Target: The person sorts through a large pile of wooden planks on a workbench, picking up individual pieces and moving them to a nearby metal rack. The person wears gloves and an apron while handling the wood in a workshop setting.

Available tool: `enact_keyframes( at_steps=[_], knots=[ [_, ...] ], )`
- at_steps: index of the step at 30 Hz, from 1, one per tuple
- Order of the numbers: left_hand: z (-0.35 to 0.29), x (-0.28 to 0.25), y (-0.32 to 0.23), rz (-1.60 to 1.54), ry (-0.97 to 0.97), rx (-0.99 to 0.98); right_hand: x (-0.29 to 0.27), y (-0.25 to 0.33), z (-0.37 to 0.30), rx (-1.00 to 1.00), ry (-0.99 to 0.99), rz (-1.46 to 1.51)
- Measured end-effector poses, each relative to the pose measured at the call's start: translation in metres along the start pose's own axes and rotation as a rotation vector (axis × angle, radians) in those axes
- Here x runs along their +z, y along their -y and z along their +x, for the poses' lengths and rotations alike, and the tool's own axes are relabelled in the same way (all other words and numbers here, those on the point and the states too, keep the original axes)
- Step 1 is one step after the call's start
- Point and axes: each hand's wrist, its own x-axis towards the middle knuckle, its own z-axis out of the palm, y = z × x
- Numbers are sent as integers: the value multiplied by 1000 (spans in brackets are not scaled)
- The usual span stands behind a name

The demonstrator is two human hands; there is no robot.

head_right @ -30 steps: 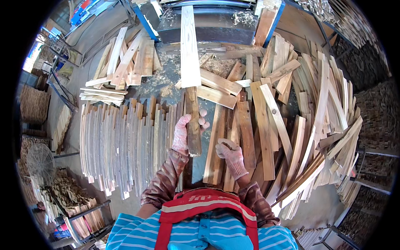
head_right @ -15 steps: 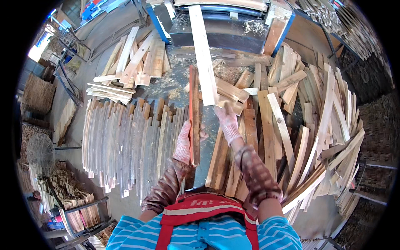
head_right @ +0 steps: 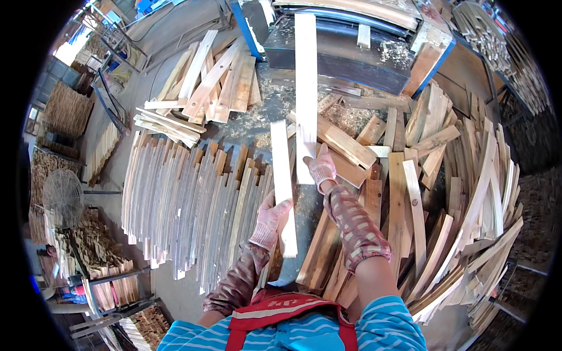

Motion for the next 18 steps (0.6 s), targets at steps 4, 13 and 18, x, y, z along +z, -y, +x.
enact_keyframes(
  at_steps=[4,13,18],
  knots=[
    [19,-17,17,-24,-49,-57,33,-41,43,-15,7,150],
    [14,-17,7,-38,-105,-63,29,-35,33,77,168,295],
    [1,-8,-13,-19,-89,-120,-45,-18,-39,139,199,849]
  ],
)
